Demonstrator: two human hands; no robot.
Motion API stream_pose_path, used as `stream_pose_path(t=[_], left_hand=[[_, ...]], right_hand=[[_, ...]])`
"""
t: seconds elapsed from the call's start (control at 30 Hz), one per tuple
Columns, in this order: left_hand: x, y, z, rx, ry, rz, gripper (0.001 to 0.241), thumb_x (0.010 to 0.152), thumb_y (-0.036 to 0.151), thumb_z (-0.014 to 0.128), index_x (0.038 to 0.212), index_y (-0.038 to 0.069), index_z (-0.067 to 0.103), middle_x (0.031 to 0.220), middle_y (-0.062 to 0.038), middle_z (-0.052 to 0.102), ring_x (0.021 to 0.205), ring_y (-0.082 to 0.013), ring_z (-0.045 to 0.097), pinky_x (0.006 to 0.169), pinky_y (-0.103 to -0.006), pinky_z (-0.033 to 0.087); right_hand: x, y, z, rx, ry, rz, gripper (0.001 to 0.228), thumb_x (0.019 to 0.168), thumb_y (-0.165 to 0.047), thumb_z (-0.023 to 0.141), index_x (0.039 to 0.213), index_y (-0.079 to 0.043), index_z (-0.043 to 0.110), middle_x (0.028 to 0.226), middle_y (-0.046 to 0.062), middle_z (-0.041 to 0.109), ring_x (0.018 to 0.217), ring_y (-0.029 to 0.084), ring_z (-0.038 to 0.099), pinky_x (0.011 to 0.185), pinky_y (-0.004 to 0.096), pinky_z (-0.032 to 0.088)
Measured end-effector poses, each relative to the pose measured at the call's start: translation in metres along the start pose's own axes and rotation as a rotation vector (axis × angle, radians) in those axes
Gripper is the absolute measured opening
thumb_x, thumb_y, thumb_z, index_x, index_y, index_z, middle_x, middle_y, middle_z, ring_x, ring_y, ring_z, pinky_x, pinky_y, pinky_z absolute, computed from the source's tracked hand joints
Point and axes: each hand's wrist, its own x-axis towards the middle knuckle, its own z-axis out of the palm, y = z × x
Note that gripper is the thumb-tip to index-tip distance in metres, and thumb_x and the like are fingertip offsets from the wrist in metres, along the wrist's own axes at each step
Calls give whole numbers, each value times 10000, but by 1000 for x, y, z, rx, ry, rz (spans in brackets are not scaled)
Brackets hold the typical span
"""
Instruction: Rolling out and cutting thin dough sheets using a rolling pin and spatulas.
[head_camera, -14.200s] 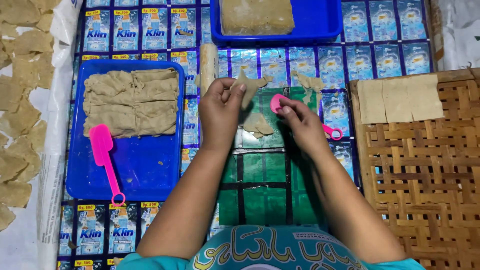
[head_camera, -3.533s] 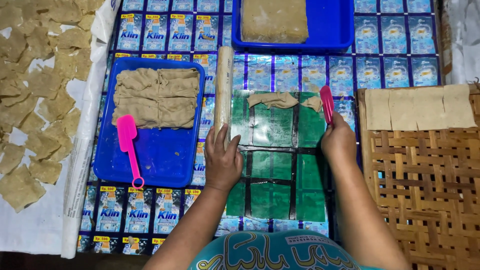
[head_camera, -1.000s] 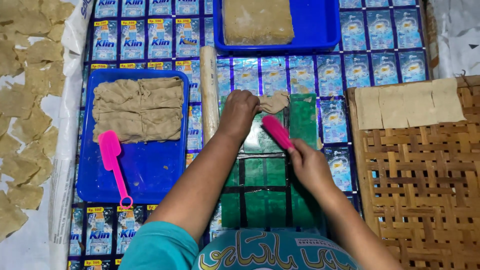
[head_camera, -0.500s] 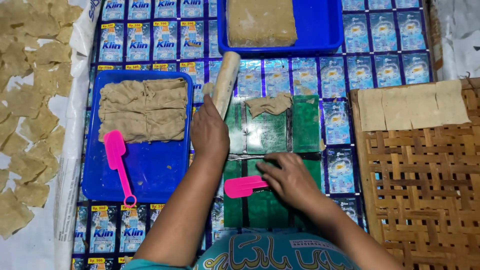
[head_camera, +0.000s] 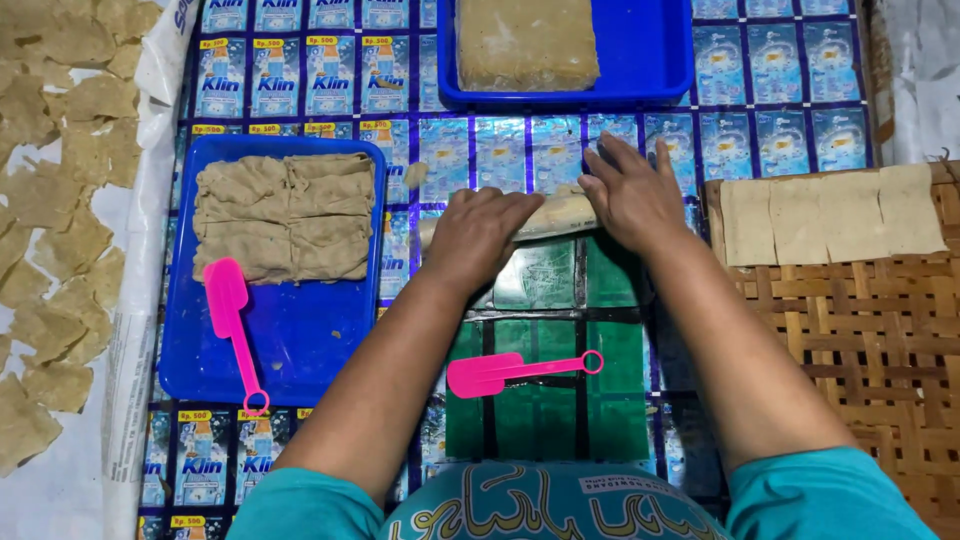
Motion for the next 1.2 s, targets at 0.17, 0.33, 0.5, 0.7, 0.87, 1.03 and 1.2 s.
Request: stream_pose_path(t=[0.17, 0.33, 0.5, 0.7, 0.87, 1.03, 1.2], left_hand=[[12, -5, -14, 80, 16, -32, 632, 927, 602, 572, 1458, 262, 532, 1462, -102, 551, 1422, -311, 435, 1171, -595, 253], [33, -17, 3, 143, 57, -269, 696, 1045, 555, 386, 1530, 59, 435, 1629, -171, 356, 1548, -321, 176, 1230, -597, 23], [22, -10, 9, 183, 132, -310, 636, 1036, 516, 412, 1431, 43, 571, 1570, -202, 454, 1519, -341, 292, 1220, -608, 25], [1, 4, 6, 191, 173, -272, 535, 1032, 409, 484, 1439, 72, 571, 1535, -214, 494, 1448, -388, 421, 1172, -624, 230], [25, -17, 15, 160, 40, -367, 584, 1028, 404, 407, 1534, 116, 448, 1626, -152, 366, 1526, -334, 257, 1200, -636, 90], [56, -42, 11, 122, -54, -434, 700, 1002, 390, 401, 1611, 68, 278, 1701, -141, 148, 1571, -277, 51, 1225, -600, -15], [74, -51, -3, 160, 53, -458, 751, 958, 277, 526, 1617, 17, 275, 1694, -201, 73, 1562, -302, -23, 1247, -563, 7]], right_hand=[[21, -7, 7, 67, -17, 130, 562, 1139, -495, 257, 1580, -210, 457, 1656, 185, 355, 1541, 348, 307, 1197, 698, 15], [35, -17, 2, 10, -40, 218, 608, 1062, -474, 266, 1577, -179, 398, 1671, 129, 280, 1548, 297, 184, 1160, 710, 0], [12, -28, 6, -11, 79, 207, 578, 1059, -388, 360, 1540, -92, 482, 1670, 117, 306, 1538, 297, 230, 1163, 690, 85], [-20, -39, 12, -20, 184, 139, 592, 1060, -316, 416, 1533, 38, 456, 1646, 209, 350, 1528, 370, 276, 1144, 720, 121], [10, -37, -4, 49, 48, 241, 678, 1025, -317, 400, 1642, -68, 271, 1686, 221, 35, 1550, 355, -20, 1117, 753, -68], [46, -32, -21, 39, 5, 295, 744, 1105, -401, 420, 1723, -127, 109, 1671, 179, -182, 1505, 319, -236, 1114, 765, -139], [68, -24, -18, -12, 142, 266, 709, 1186, -326, 577, 1768, -156, 210, 1674, 126, -160, 1523, 280, -198, 1134, 749, -145]])
